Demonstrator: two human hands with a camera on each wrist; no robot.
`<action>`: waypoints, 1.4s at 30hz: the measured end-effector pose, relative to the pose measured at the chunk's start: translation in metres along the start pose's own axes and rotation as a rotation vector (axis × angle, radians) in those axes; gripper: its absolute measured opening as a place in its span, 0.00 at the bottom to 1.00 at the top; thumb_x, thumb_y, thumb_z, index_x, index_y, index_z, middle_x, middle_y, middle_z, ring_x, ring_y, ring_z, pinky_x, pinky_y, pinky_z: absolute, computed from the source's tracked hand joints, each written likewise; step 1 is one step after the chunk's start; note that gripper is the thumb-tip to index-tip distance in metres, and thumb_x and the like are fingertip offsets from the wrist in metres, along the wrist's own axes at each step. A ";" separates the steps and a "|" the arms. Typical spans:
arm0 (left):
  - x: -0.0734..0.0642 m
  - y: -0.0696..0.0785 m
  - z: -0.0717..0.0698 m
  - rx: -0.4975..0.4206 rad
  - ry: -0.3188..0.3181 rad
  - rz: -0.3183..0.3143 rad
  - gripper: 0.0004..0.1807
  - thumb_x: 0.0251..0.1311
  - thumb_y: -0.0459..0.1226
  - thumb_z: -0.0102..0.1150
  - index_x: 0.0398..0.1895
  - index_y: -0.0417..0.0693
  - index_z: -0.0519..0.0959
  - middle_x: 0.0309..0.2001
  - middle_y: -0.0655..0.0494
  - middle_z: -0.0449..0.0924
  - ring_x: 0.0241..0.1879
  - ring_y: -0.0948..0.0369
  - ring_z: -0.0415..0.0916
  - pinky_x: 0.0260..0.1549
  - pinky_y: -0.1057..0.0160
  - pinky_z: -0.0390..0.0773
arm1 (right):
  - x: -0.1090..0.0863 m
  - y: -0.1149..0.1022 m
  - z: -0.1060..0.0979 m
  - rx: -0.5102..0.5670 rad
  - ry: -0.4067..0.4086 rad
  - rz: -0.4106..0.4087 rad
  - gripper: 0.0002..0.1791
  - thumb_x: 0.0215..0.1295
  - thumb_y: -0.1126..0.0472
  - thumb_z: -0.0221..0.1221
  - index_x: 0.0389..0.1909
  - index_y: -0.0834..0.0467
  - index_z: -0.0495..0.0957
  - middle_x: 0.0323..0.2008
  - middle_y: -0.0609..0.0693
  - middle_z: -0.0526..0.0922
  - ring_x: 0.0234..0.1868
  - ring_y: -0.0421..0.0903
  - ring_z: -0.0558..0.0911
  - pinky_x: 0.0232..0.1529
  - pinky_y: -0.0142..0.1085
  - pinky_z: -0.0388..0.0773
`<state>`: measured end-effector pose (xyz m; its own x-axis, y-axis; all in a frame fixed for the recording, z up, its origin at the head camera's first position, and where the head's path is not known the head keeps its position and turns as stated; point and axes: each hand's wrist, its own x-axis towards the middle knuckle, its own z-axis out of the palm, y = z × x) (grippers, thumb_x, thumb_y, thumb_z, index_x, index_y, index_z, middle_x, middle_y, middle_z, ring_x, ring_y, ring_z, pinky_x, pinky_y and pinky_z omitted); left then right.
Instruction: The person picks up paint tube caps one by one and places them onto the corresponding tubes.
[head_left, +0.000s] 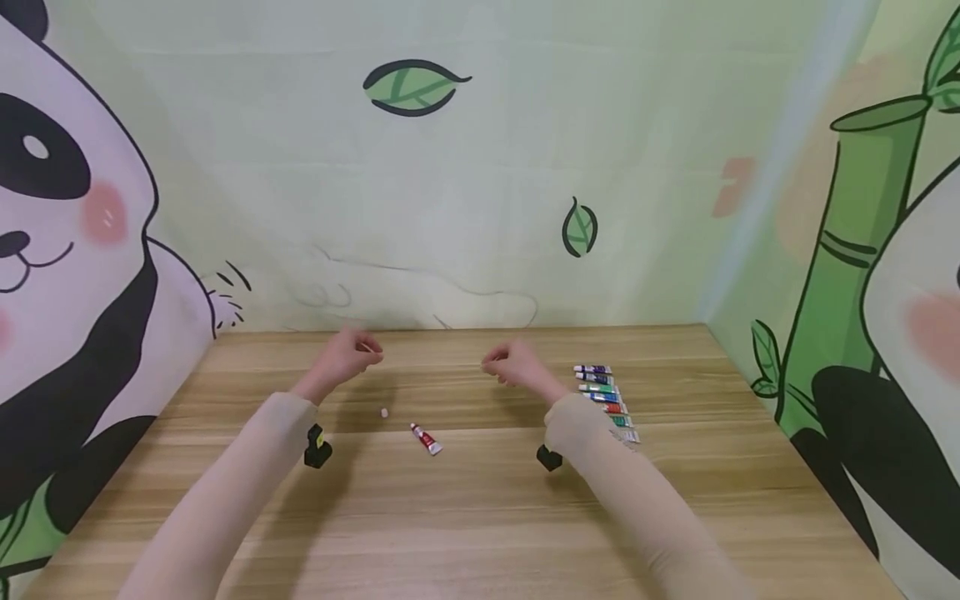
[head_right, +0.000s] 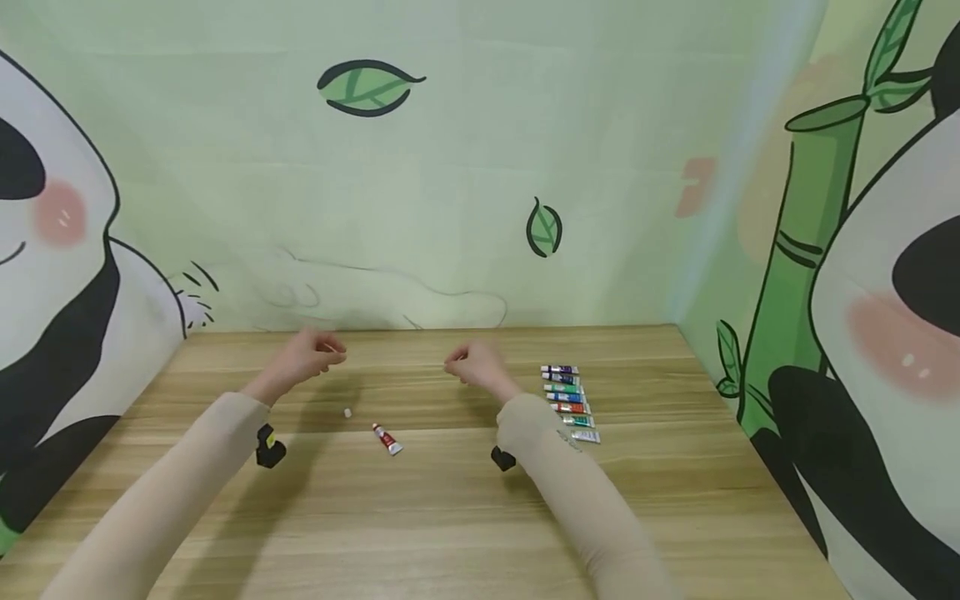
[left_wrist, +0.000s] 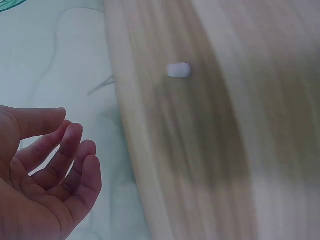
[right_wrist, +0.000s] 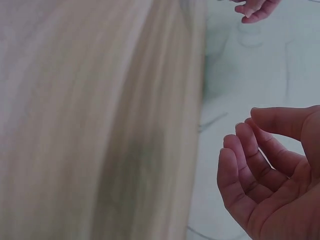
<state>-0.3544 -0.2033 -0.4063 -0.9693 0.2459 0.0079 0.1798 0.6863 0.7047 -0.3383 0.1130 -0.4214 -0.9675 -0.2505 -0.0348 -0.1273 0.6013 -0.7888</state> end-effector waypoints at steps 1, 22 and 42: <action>-0.001 -0.002 0.001 0.010 0.005 0.002 0.14 0.70 0.36 0.58 0.49 0.32 0.79 0.45 0.38 0.82 0.45 0.43 0.79 0.39 0.56 0.79 | 0.000 0.000 0.004 -0.002 -0.002 -0.001 0.10 0.70 0.62 0.61 0.46 0.64 0.83 0.38 0.54 0.85 0.35 0.49 0.83 0.39 0.41 0.82; -0.027 -0.035 0.033 0.029 -0.088 0.070 0.16 0.59 0.33 0.67 0.46 0.30 0.79 0.39 0.43 0.83 0.40 0.52 0.80 0.42 0.53 0.79 | -0.008 0.000 0.049 0.015 -0.086 -0.009 0.08 0.69 0.64 0.61 0.43 0.64 0.84 0.25 0.51 0.78 0.24 0.47 0.77 0.27 0.38 0.77; -0.030 -0.033 0.051 0.136 -0.097 0.155 0.09 0.52 0.29 0.71 0.35 0.36 0.81 0.31 0.49 0.83 0.33 0.56 0.79 0.39 0.55 0.79 | -0.003 0.001 0.065 0.043 -0.132 -0.021 0.08 0.68 0.65 0.62 0.42 0.65 0.84 0.29 0.52 0.82 0.25 0.43 0.76 0.25 0.30 0.75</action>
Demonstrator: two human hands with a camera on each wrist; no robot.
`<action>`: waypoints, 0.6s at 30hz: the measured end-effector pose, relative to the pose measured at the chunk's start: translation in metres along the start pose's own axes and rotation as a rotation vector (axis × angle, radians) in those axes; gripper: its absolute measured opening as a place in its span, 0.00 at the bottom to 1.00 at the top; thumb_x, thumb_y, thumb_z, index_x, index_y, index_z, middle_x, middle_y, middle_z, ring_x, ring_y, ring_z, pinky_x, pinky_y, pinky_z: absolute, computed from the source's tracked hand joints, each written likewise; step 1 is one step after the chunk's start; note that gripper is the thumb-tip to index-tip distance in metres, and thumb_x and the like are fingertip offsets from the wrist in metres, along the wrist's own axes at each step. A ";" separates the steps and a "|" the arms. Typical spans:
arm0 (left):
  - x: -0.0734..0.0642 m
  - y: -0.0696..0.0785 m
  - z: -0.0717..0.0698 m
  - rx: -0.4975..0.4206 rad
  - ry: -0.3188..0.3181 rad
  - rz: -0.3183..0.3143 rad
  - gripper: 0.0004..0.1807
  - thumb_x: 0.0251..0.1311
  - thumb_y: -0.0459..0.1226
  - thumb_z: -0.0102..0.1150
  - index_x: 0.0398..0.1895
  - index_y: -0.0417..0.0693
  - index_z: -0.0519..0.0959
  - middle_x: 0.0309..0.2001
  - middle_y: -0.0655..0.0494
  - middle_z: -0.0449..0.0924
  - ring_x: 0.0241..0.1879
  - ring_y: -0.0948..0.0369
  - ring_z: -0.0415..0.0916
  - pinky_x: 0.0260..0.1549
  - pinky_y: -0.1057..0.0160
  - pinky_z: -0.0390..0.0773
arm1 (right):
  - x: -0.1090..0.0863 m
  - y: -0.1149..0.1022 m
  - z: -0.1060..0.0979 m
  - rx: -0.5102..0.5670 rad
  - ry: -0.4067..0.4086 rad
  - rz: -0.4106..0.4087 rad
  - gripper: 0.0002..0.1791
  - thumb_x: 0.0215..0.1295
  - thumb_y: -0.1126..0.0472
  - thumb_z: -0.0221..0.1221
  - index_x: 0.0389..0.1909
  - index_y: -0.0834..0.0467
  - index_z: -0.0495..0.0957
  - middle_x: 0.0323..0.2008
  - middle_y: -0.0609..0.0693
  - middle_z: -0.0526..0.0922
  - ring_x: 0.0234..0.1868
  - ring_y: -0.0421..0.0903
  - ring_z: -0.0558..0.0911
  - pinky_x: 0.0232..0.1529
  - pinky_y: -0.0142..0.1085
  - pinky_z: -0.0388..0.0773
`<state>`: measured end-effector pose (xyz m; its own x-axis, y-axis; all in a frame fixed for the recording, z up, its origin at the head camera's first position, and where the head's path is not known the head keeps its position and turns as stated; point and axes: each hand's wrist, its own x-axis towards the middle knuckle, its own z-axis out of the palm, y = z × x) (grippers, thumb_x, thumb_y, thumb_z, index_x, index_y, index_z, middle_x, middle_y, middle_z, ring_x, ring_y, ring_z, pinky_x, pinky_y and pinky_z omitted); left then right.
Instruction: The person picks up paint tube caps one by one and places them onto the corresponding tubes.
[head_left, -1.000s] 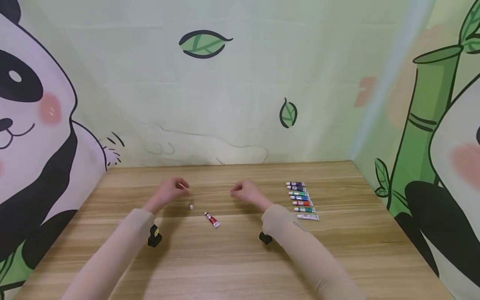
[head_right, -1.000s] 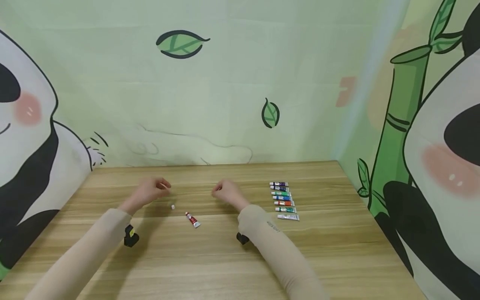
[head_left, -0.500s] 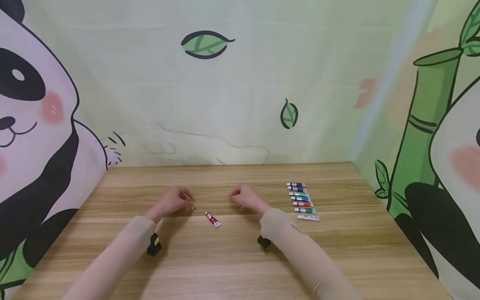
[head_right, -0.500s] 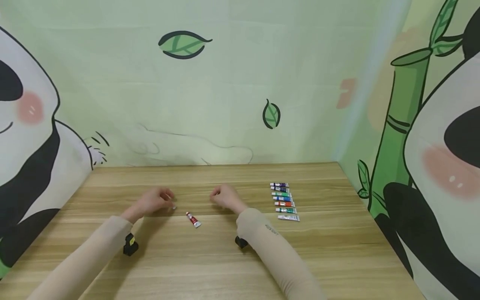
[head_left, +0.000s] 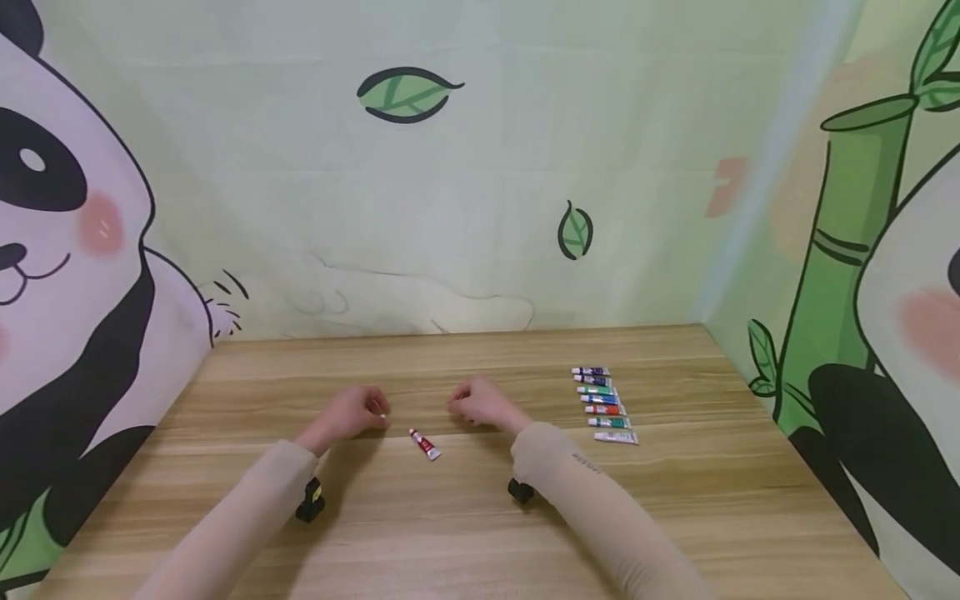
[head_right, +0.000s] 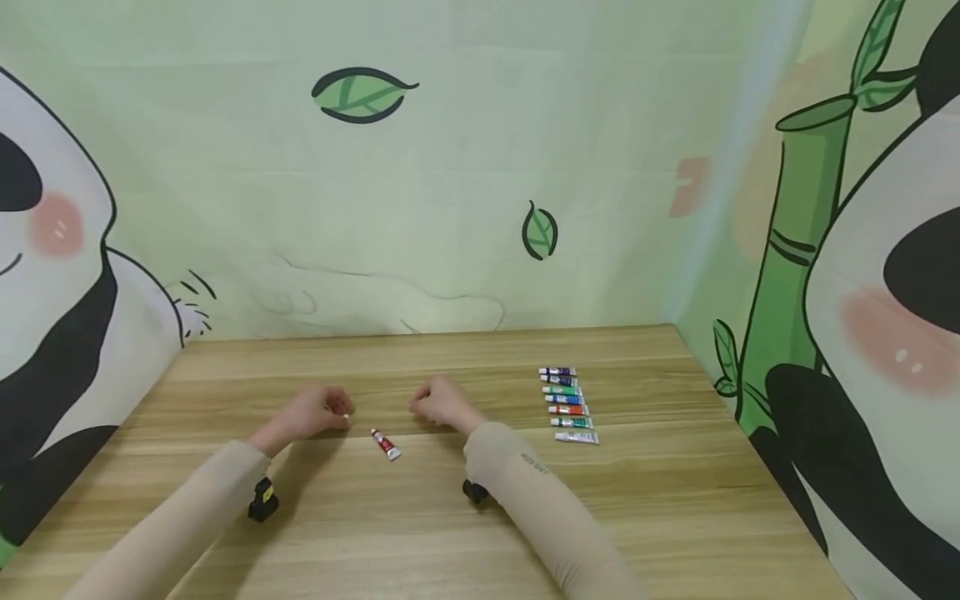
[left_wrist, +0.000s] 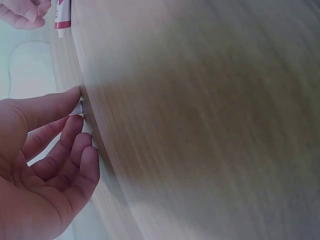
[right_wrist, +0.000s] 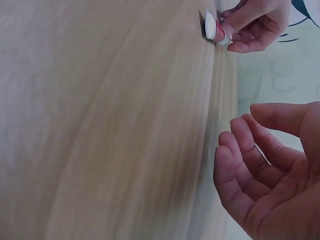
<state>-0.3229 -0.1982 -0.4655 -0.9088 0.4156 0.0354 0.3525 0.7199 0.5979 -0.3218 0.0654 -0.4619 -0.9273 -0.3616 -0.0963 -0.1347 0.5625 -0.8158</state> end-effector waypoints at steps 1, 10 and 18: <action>-0.001 0.000 0.000 0.001 0.006 0.004 0.09 0.52 0.29 0.71 0.35 0.35 0.81 0.31 0.49 0.83 0.33 0.56 0.79 0.38 0.55 0.78 | 0.001 0.000 0.002 -0.005 -0.003 0.002 0.08 0.68 0.64 0.62 0.42 0.65 0.84 0.28 0.52 0.82 0.24 0.42 0.76 0.25 0.29 0.74; -0.001 -0.003 0.002 -0.010 0.012 0.003 0.08 0.53 0.29 0.70 0.33 0.35 0.81 0.31 0.50 0.84 0.34 0.57 0.79 0.39 0.55 0.78 | 0.000 -0.010 0.017 -0.031 -0.034 -0.018 0.09 0.65 0.62 0.65 0.39 0.65 0.86 0.23 0.48 0.81 0.22 0.40 0.76 0.21 0.28 0.72; -0.001 -0.002 0.001 -0.011 0.016 0.010 0.07 0.54 0.29 0.70 0.32 0.35 0.81 0.31 0.50 0.84 0.33 0.60 0.78 0.39 0.57 0.78 | 0.002 -0.017 0.030 -0.172 -0.049 -0.073 0.09 0.57 0.56 0.73 0.26 0.57 0.88 0.17 0.39 0.77 0.20 0.36 0.67 0.21 0.29 0.61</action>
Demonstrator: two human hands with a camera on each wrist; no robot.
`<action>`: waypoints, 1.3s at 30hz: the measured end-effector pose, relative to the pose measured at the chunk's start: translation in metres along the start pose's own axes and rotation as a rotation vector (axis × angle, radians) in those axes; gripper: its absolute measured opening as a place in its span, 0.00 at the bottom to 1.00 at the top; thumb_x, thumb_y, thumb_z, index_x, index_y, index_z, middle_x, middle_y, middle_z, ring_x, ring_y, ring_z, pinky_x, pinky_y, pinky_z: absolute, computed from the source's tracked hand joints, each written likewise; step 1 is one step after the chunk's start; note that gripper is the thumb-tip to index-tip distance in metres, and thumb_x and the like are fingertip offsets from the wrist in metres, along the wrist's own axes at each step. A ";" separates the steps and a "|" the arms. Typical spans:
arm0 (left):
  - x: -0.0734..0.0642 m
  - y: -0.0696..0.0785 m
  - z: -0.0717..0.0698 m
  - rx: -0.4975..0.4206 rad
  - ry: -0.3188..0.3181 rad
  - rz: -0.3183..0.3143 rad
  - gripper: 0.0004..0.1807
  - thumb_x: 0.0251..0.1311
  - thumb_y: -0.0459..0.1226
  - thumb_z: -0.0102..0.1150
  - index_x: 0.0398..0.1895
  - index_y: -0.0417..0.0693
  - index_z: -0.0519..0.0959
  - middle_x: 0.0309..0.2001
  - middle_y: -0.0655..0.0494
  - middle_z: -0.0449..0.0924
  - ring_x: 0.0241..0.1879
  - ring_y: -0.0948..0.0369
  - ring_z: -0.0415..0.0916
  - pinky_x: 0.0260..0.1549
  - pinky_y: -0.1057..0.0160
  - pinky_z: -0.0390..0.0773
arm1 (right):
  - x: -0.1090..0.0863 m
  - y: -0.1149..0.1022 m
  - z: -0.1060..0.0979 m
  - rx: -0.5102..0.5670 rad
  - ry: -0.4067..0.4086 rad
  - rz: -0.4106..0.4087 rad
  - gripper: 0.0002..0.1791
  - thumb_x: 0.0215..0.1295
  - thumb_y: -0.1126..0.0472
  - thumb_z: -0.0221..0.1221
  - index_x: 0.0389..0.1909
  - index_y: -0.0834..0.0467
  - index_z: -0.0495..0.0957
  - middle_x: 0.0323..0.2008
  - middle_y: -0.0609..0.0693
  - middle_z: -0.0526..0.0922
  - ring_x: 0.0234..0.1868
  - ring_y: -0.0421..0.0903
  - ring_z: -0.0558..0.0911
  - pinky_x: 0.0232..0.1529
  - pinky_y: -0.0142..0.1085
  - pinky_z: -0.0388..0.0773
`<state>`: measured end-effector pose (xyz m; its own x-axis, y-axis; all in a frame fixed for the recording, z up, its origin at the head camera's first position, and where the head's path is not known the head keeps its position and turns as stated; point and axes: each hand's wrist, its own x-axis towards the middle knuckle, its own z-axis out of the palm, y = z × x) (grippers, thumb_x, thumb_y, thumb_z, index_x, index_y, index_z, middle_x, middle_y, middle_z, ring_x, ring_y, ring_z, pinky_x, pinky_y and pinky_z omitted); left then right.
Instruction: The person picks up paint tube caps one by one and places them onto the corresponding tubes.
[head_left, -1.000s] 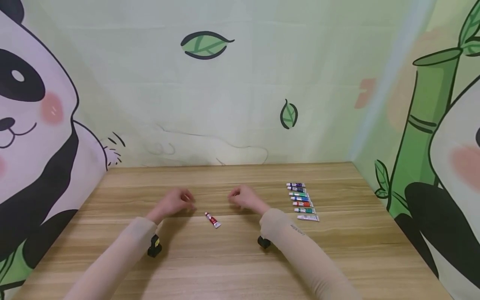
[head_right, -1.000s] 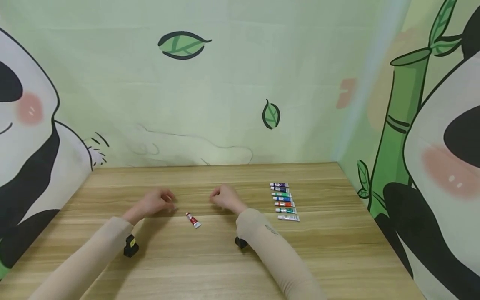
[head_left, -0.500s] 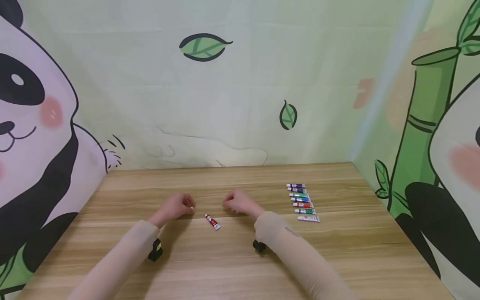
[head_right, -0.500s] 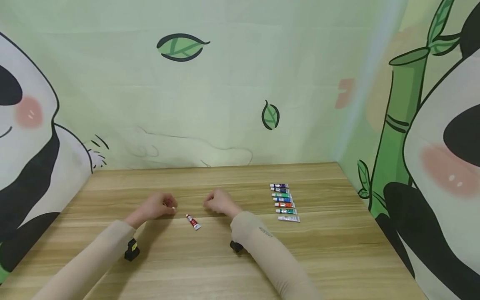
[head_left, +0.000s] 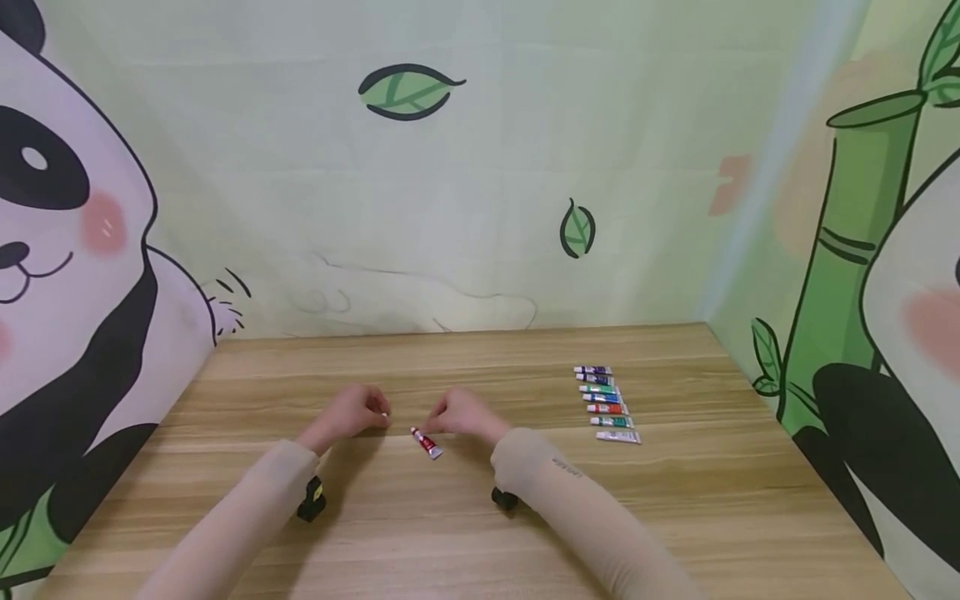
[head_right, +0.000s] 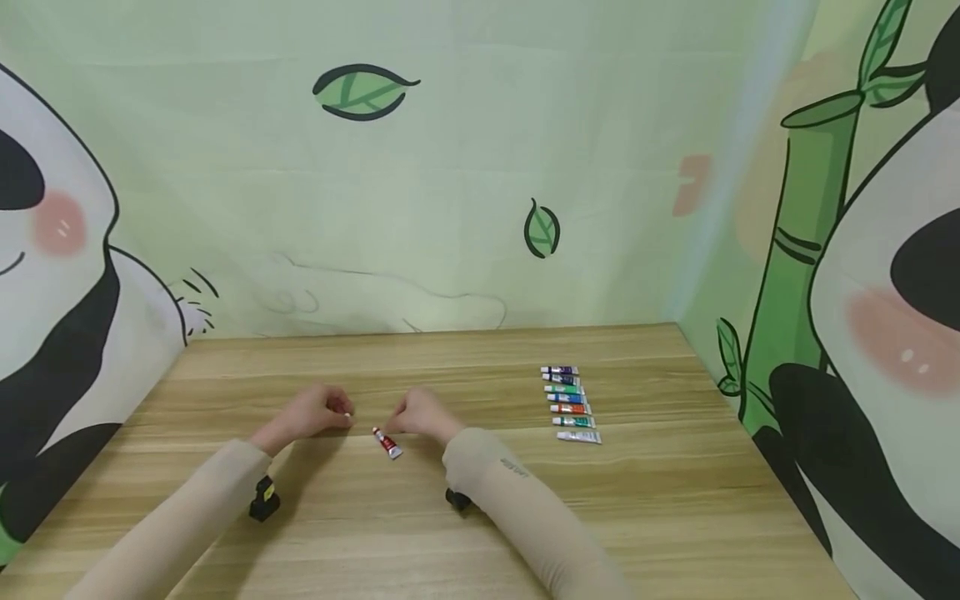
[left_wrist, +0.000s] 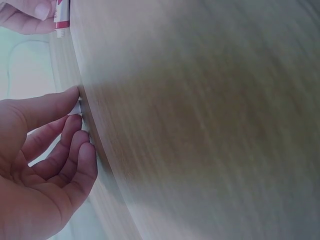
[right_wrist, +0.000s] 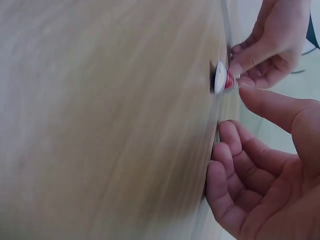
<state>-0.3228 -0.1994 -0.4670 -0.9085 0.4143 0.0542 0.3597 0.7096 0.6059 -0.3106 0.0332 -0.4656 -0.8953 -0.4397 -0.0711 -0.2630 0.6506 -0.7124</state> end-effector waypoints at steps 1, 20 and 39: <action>0.000 0.000 -0.001 0.002 -0.001 0.003 0.07 0.54 0.29 0.71 0.32 0.35 0.81 0.31 0.51 0.84 0.32 0.60 0.78 0.39 0.57 0.78 | 0.000 -0.002 0.001 -0.010 0.001 0.001 0.09 0.56 0.56 0.73 0.24 0.57 0.88 0.17 0.38 0.77 0.20 0.36 0.67 0.21 0.29 0.60; -0.002 0.003 -0.005 -0.014 -0.013 -0.037 0.06 0.56 0.31 0.70 0.32 0.37 0.82 0.30 0.53 0.84 0.32 0.61 0.78 0.38 0.59 0.76 | -0.005 -0.020 0.014 -0.101 -0.048 0.020 0.15 0.56 0.56 0.73 0.14 0.52 0.83 0.12 0.39 0.77 0.16 0.35 0.66 0.19 0.27 0.60; 0.005 0.000 -0.024 -0.037 0.007 -0.043 0.04 0.61 0.32 0.65 0.33 0.39 0.82 0.33 0.53 0.84 0.34 0.60 0.77 0.38 0.58 0.76 | -0.001 -0.014 -0.012 0.119 -0.033 -0.012 0.10 0.61 0.58 0.66 0.25 0.60 0.85 0.17 0.42 0.78 0.19 0.35 0.72 0.21 0.27 0.66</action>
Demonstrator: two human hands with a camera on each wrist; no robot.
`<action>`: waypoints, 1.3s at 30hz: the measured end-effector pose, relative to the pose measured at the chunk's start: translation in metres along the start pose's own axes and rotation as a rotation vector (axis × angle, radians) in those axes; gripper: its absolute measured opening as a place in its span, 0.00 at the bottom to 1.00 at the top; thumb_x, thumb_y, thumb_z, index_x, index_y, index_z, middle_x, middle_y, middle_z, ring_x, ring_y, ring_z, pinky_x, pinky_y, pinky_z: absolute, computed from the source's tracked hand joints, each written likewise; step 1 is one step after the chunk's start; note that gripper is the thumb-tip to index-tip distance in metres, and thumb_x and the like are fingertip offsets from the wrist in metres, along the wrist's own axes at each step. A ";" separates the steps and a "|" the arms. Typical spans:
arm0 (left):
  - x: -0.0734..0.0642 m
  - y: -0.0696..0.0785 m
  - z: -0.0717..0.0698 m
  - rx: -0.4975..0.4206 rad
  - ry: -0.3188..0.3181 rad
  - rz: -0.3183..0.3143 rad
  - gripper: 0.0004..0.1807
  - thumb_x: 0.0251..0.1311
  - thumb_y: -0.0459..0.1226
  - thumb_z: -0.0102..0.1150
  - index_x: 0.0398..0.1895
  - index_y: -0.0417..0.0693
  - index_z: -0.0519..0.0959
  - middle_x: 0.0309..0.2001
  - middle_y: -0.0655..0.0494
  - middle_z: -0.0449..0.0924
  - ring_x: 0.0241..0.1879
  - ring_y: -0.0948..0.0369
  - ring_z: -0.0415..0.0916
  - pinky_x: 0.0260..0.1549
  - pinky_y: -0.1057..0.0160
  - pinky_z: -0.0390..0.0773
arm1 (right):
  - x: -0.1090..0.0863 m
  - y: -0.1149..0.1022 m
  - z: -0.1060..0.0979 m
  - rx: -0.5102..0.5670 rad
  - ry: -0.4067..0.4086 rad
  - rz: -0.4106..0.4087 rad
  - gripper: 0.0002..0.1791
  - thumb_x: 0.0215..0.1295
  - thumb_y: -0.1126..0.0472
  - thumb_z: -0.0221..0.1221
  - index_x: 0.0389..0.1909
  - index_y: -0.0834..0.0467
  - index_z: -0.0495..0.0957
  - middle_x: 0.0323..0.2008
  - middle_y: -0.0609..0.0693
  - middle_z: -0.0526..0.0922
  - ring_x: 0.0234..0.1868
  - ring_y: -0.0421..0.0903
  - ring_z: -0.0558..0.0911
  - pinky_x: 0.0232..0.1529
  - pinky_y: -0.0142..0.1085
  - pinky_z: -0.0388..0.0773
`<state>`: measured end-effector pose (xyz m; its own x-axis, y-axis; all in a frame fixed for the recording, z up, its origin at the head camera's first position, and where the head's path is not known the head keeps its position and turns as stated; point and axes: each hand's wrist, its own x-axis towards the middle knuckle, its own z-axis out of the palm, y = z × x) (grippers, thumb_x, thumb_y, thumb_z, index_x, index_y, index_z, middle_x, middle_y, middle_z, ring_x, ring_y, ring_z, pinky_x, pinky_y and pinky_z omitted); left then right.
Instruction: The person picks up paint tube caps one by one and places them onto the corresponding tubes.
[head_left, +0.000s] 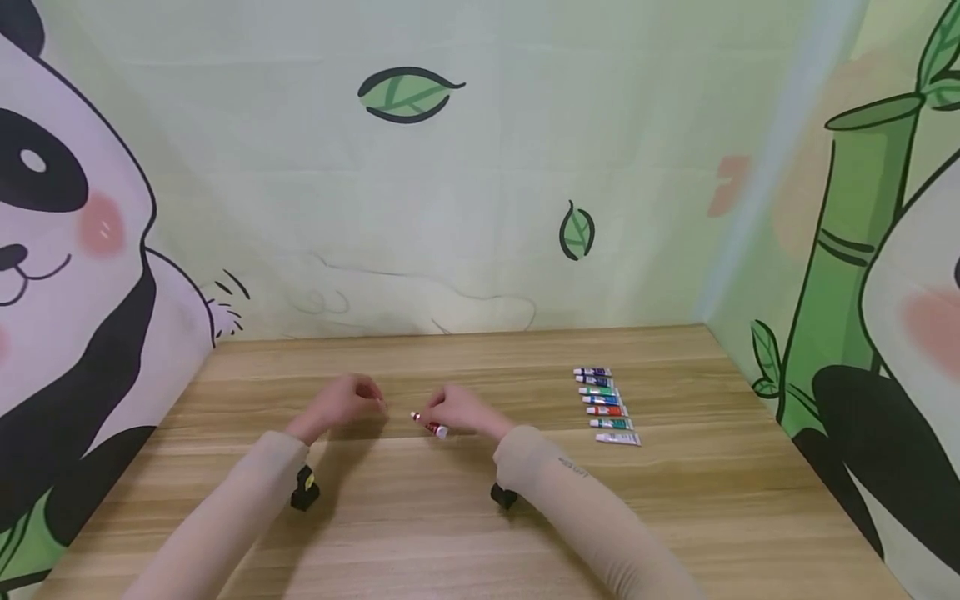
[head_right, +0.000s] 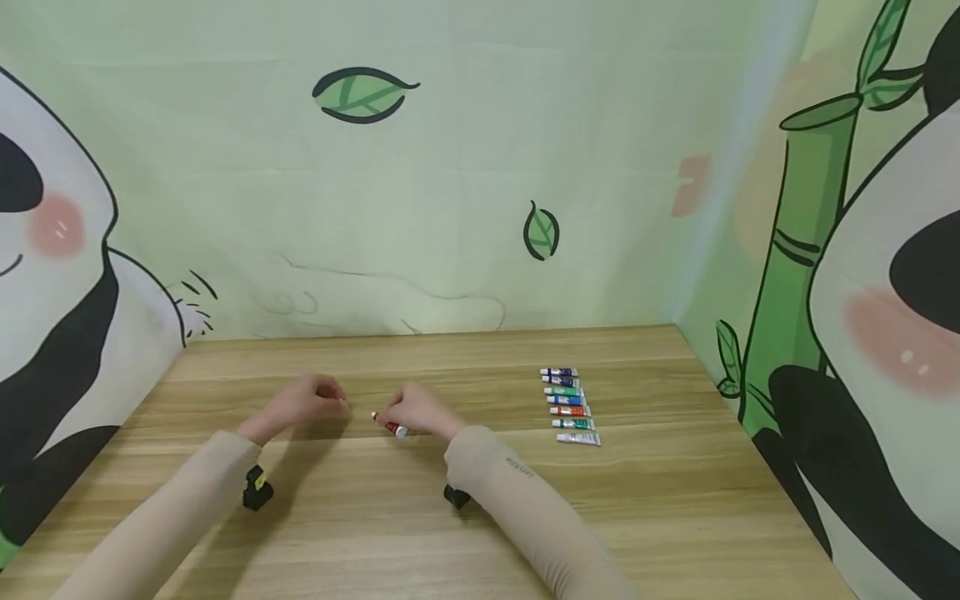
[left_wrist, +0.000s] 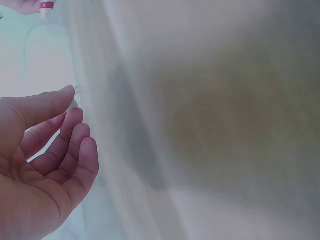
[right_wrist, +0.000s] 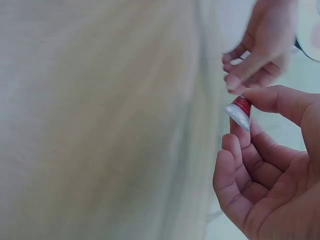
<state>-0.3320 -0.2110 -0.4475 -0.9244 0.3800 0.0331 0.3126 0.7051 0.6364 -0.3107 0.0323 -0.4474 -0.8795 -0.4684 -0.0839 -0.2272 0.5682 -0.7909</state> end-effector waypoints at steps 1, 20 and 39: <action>0.001 0.001 -0.004 -0.009 0.006 0.001 0.04 0.61 0.31 0.65 0.33 0.37 0.82 0.33 0.51 0.84 0.34 0.59 0.77 0.38 0.58 0.76 | 0.000 -0.001 -0.005 0.010 0.009 0.001 0.10 0.61 0.58 0.66 0.26 0.60 0.84 0.18 0.42 0.78 0.20 0.36 0.72 0.22 0.27 0.67; -0.007 0.034 -0.053 -0.086 0.095 -0.067 0.17 0.68 0.44 0.63 0.50 0.40 0.81 0.46 0.46 0.83 0.45 0.53 0.78 0.46 0.52 0.78 | -0.019 -0.017 -0.070 0.207 0.118 -0.094 0.11 0.67 0.56 0.65 0.42 0.61 0.84 0.34 0.55 0.85 0.32 0.43 0.82 0.37 0.38 0.83; -0.031 0.099 -0.068 -0.278 0.166 -0.010 0.22 0.67 0.51 0.64 0.53 0.43 0.82 0.51 0.47 0.83 0.52 0.50 0.78 0.53 0.49 0.75 | -0.072 -0.035 -0.113 0.228 0.180 -0.220 0.08 0.66 0.57 0.66 0.41 0.58 0.84 0.31 0.51 0.83 0.33 0.54 0.79 0.33 0.36 0.77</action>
<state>-0.2868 -0.1935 -0.3334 -0.9574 0.2547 0.1361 0.2524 0.5088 0.8230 -0.2863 0.1227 -0.3449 -0.8841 -0.4244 0.1956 -0.3381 0.2919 -0.8947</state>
